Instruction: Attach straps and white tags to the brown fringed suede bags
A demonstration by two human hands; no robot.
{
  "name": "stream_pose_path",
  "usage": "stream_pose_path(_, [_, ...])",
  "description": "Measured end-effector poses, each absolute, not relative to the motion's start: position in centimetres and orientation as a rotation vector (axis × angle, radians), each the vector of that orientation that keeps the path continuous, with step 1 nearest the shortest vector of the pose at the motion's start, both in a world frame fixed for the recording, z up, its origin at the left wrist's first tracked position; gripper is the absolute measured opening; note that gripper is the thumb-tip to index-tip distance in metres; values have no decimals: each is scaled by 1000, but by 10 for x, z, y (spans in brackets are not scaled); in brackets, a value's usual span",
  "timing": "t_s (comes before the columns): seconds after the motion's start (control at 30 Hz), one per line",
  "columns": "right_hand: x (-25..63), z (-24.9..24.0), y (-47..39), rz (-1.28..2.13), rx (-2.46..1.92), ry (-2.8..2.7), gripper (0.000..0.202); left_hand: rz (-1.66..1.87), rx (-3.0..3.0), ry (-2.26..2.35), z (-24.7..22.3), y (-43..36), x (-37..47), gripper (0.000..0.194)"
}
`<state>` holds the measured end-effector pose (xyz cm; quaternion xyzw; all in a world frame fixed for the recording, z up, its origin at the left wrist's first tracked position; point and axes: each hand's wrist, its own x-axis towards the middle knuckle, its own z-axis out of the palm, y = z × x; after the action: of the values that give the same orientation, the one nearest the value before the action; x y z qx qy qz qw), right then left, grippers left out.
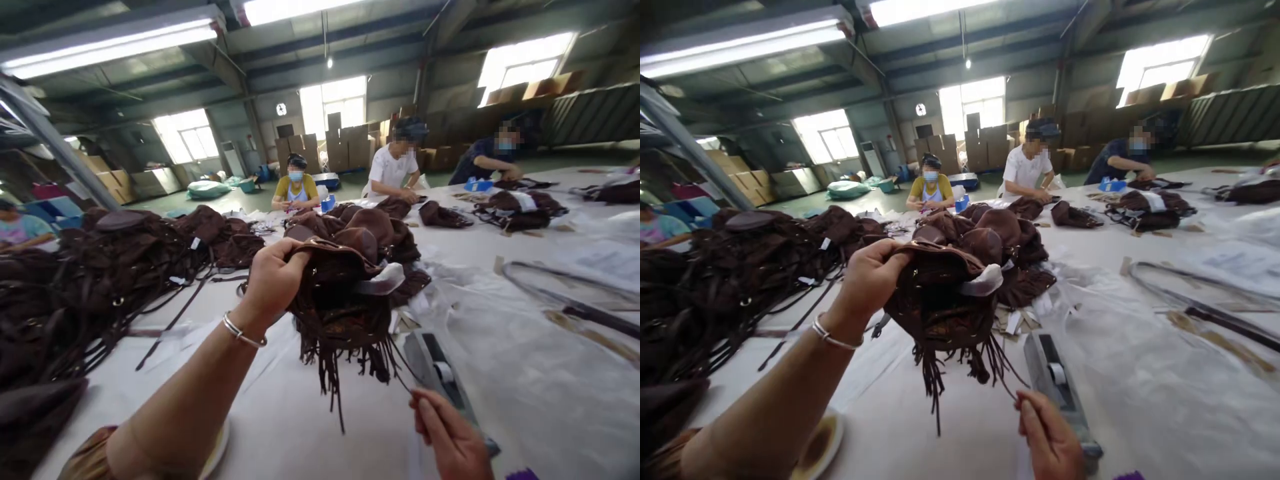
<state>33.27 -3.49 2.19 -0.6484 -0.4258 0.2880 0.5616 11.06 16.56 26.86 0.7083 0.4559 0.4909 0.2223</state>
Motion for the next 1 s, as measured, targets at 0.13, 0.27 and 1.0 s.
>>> stream_pose_path(0.13, [314,24,-39,209,-1436,-1249,28,1119,2230,1214,165,129,75,19])
stream_pose_path(0.27, [274,6,-49,44,-1351,-1757,28,664,2534,1129,65,85,56,18])
stream_pose_path(1.0, [260,-7,-42,358,-2111,-1949,26,548,2580,1824,24,9,17,47])
